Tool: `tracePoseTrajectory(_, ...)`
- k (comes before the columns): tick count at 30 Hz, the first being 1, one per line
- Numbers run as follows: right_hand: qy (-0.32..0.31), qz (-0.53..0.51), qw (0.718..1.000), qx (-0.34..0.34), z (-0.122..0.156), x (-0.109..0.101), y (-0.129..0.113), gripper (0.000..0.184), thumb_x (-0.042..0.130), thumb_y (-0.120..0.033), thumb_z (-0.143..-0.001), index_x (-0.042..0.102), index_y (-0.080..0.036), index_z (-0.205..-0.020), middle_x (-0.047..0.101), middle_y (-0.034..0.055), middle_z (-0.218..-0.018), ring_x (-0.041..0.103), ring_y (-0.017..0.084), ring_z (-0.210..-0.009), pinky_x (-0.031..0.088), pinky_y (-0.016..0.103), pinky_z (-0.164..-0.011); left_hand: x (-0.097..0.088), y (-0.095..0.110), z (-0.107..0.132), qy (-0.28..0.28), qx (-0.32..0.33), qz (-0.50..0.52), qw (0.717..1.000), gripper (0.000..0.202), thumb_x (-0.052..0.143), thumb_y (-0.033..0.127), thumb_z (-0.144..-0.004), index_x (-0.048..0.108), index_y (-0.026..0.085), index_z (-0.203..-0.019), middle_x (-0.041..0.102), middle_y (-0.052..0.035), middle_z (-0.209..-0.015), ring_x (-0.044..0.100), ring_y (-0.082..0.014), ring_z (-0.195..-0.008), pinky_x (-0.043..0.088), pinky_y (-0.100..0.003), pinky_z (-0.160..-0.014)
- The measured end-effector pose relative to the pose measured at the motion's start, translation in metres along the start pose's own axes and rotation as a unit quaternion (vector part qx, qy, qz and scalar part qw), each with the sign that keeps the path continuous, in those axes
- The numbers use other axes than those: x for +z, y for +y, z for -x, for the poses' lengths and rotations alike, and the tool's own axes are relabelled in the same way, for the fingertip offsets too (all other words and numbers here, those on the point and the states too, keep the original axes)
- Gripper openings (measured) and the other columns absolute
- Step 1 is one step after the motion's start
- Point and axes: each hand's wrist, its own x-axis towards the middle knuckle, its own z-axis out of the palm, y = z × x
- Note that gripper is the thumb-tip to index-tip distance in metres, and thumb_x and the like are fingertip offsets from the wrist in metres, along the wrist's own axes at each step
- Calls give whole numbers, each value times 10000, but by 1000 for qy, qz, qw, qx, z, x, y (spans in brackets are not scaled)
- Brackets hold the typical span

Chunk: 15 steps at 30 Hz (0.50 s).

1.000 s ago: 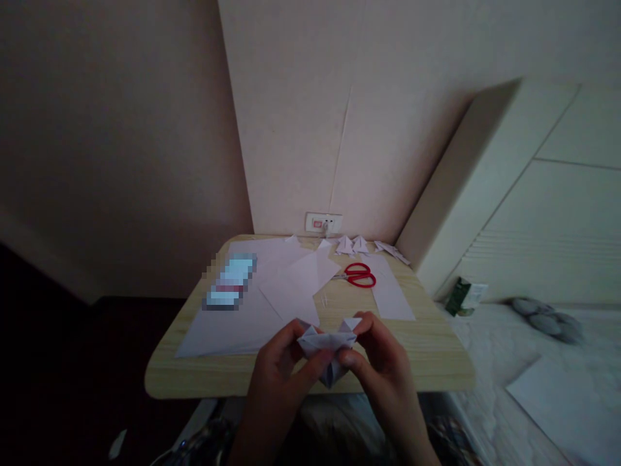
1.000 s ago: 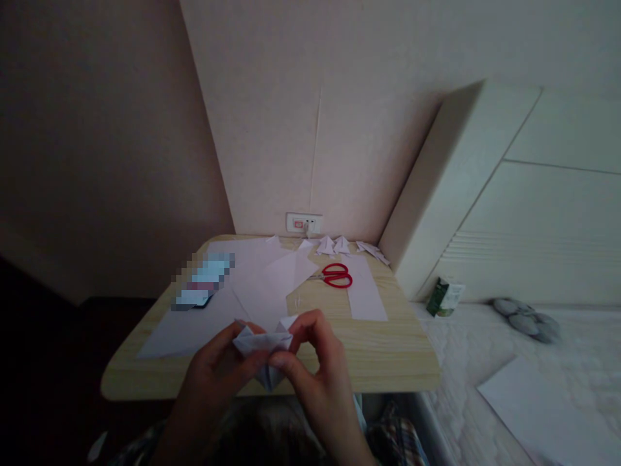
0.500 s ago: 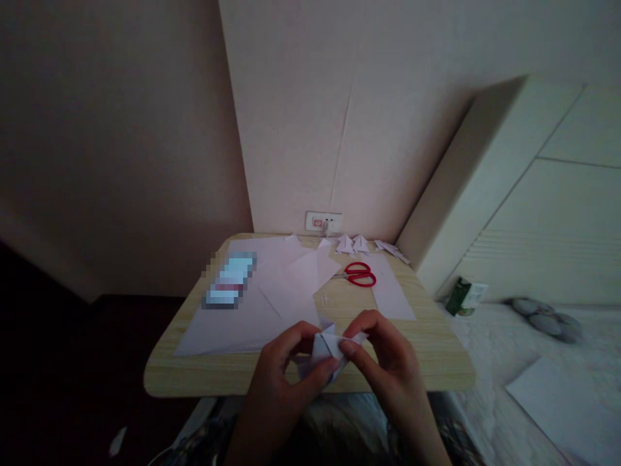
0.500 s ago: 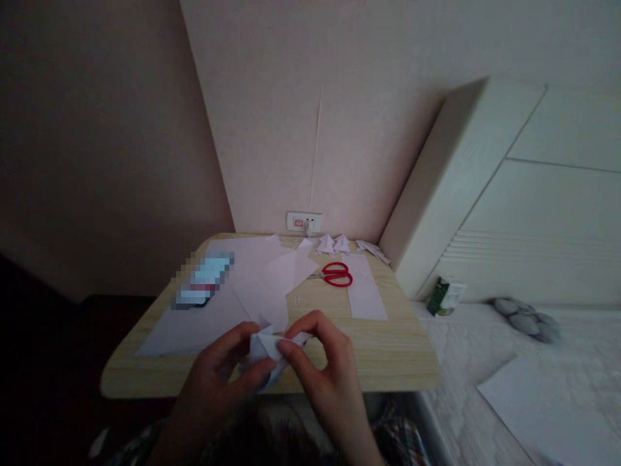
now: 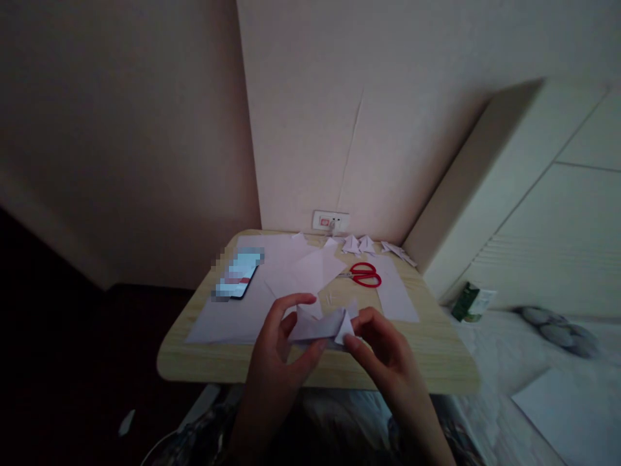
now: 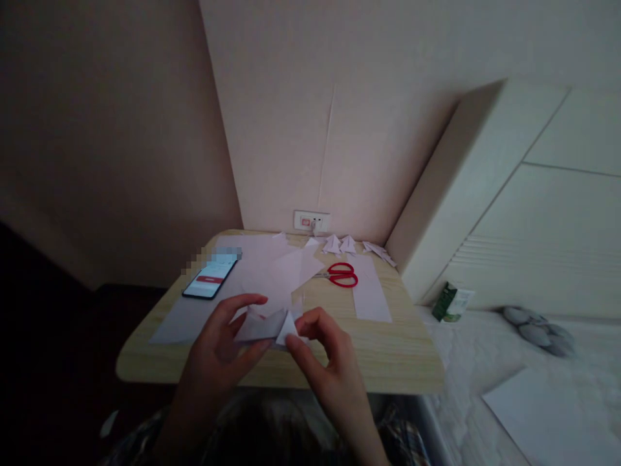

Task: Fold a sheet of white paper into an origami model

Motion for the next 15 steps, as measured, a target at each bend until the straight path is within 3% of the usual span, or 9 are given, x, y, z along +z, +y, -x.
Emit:
tracePoseTrajectory(6, -24, -49, 997, 63, -2, 5, 5, 215, 788, -381, -773, 645, -219, -767, 644, -17, -702, 605, 165, -687, 496, 266, -668, 1, 0, -1, 47, 44, 49, 997, 443, 784, 133, -687, 648, 229, -1097, 723, -40, -1158, 704, -199, -977, 544, -286, -848)
tracePoseTrajectory(11, 9, -141, 986, 83, -2, 16, 17, 275, 795, -442, -767, 698, -233, -917, 734, 10, -802, 653, 179, -722, 532, 284, -704, 1, -19, -7, 73, 48, 69, 994, 618, 840, 162, -635, 591, 242, -1195, 635, -81, -1339, 597, -231, -1245, 523, -298, -933)
tracePoseTrajectory(13, 13, -157, 983, 90, -2, 19, 23, 265, 800, -439, -766, 704, -234, -904, 744, 11, -800, 652, 175, -719, 522, 269, -668, 2, -27, -8, 59, 3, 93, 994, 650, 864, 183, -591, 590, 224, -1179, 684, -91, -1244, 674, -245, -1107, 566, -301, -825)
tracePoseTrajectory(15, 12, -163, 982, 92, -1, 21, 26, 241, 805, -428, -765, 712, -235, -875, 740, 5, -778, 641, 170, -711, 511, 257, -640, 2, -32, -9, 28, -61, 104, 992, 525, 870, 211, -594, 632, 184, -1061, 756, -73, -1008, 731, -223, -868, 584, -293, -719)
